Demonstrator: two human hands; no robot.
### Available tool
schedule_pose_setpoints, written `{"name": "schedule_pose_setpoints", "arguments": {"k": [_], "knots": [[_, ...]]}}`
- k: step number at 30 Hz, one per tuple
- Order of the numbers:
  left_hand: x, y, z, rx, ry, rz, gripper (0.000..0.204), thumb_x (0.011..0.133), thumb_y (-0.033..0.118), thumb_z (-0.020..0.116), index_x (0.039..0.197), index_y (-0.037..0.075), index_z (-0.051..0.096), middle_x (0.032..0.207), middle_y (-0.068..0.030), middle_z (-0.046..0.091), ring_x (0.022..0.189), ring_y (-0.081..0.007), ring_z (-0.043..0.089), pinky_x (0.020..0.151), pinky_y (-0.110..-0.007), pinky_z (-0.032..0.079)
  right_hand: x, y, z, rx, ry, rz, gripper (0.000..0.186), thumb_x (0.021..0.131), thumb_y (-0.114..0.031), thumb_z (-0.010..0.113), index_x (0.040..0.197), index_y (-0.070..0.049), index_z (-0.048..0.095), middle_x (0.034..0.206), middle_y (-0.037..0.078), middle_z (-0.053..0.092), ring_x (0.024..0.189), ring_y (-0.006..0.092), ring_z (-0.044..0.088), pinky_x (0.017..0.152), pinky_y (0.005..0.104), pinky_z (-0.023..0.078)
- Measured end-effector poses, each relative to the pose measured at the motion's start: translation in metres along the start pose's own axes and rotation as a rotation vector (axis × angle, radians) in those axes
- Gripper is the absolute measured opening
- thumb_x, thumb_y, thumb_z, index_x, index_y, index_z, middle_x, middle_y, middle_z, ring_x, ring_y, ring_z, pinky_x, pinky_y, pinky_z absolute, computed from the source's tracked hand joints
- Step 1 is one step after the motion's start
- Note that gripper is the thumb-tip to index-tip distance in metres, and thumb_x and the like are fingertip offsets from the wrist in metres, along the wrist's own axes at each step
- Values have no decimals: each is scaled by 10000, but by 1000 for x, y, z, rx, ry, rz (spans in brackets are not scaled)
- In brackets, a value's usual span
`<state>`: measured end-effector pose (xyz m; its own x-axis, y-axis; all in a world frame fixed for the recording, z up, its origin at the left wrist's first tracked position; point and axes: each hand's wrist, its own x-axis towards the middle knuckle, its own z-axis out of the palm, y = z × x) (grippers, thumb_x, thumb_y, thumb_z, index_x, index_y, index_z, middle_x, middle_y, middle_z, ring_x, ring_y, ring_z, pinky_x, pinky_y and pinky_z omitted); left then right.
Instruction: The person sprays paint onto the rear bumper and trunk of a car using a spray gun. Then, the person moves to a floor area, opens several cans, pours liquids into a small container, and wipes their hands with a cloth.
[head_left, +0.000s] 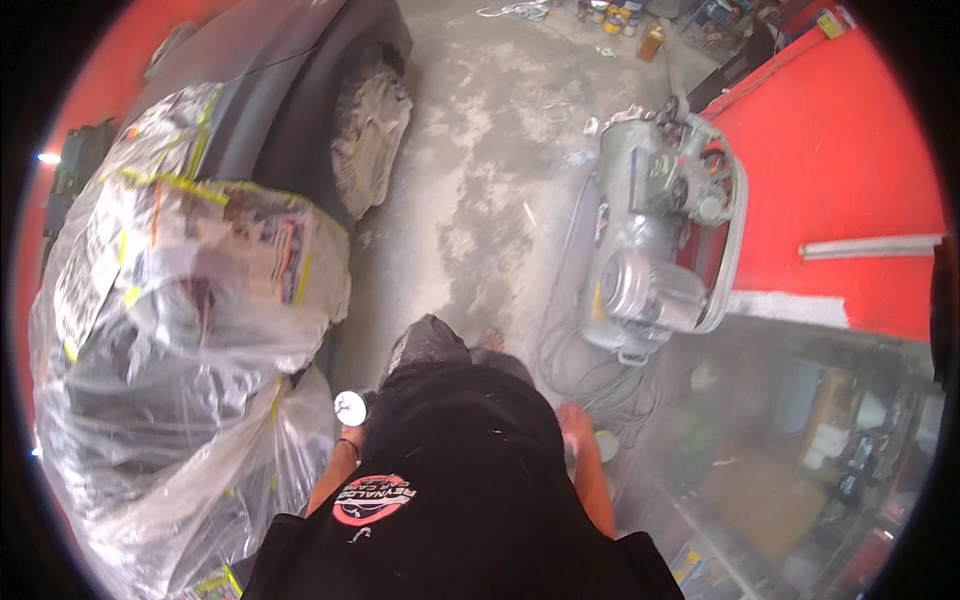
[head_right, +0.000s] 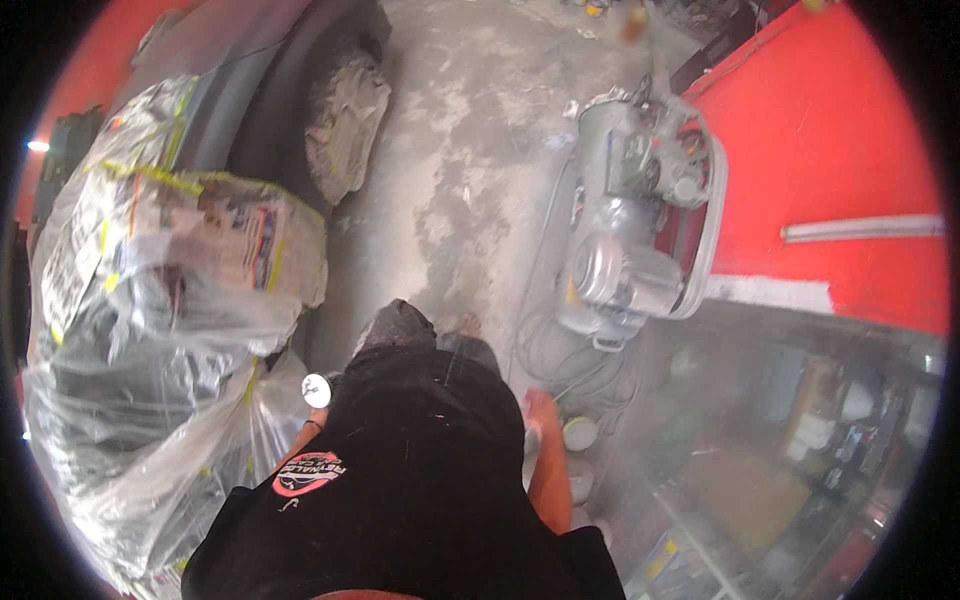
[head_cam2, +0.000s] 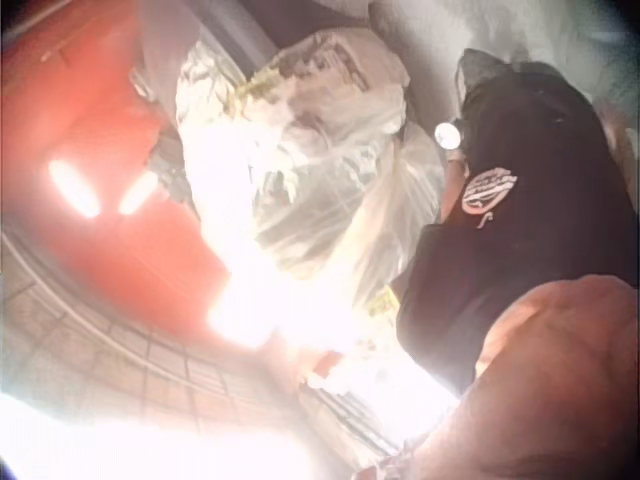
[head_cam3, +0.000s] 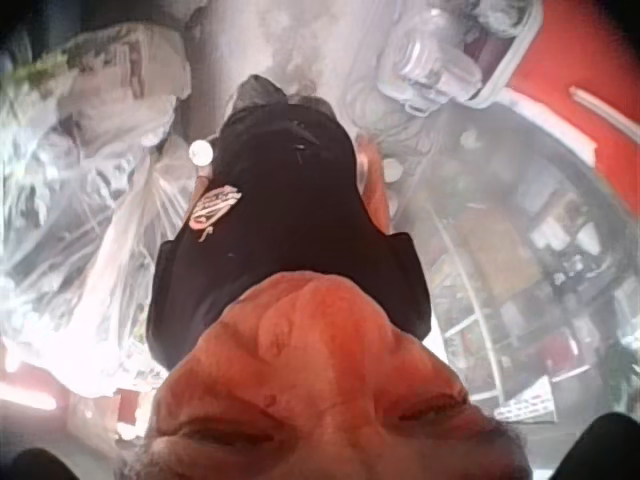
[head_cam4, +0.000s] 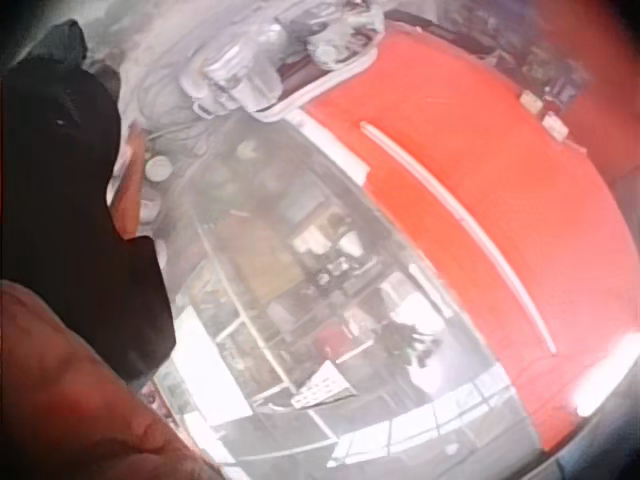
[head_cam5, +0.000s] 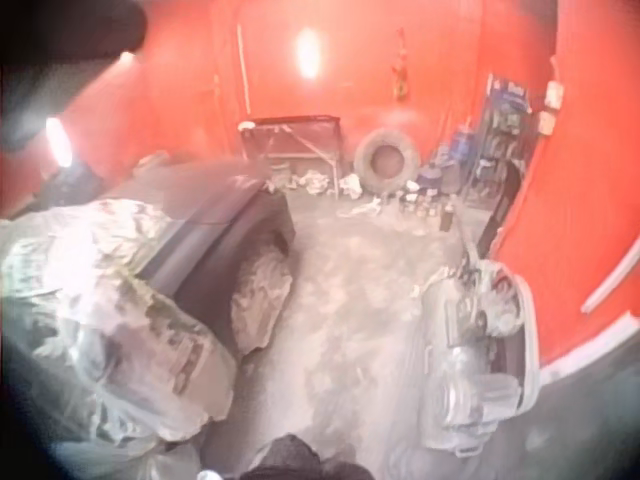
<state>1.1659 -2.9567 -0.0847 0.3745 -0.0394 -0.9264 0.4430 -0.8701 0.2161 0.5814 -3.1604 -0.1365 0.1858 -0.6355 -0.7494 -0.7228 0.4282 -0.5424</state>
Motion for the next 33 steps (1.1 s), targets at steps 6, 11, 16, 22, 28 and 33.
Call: {"name": "schedule_pose_setpoints", "arguments": {"k": [6,11,16,22,28,33], "knots": [[27,173,64,19,-8,-35,222,994,262,683,1070,63,748,776,-81,768,625,-206,713,510,-395,506,170,-280,-227,431,77,65,505,1080,-503,578,1438,-148,608,1227,28,706,888,172,704,742,348,560],[69,369,133,81,-80,-6,238,989,275,681,1076,63,743,759,-74,760,621,-204,709,509,-392,504,252,-235,-223,7,-39,-33,534,978,-458,677,1359,-85,648,1238,82,718,1058,285,695,919,437,548],[97,594,177,223,-55,41,253,984,288,679,1081,62,739,741,-66,753,617,-202,705,509,-390,501,267,-279,-170,-41,-65,234,529,940,-416,694,1320,-50,665,1266,151,718,1178,390,676,1026,511,531],[145,889,257,560,-42,140,251,966,249,660,1111,61,744,809,-90,785,674,-208,746,523,-435,526,388,-390,-244,85,-72,354,520,956,-399,676,1320,-28,664,1269,184,709,1187,411,669,1028,511,528],[125,1165,387,1215,243,637,387,903,252,632,1203,23,721,1101,-230,780,1096,-410,742,962,-506,575,615,-476,-397,-228,-66,150,512,972,-383,659,1321,-7,663,1272,216,699,1197,432,662,1029,511,526],[53,1363,523,1207,356,849,359,910,226,610,1212,61,712,1210,-242,748,1194,-427,693,1026,-527,545,792,-705,-590,-227,492,-301,472,1000,-308,638,1365,-10,651,1293,260,674,1230,450,637,1038,510,520]]}}
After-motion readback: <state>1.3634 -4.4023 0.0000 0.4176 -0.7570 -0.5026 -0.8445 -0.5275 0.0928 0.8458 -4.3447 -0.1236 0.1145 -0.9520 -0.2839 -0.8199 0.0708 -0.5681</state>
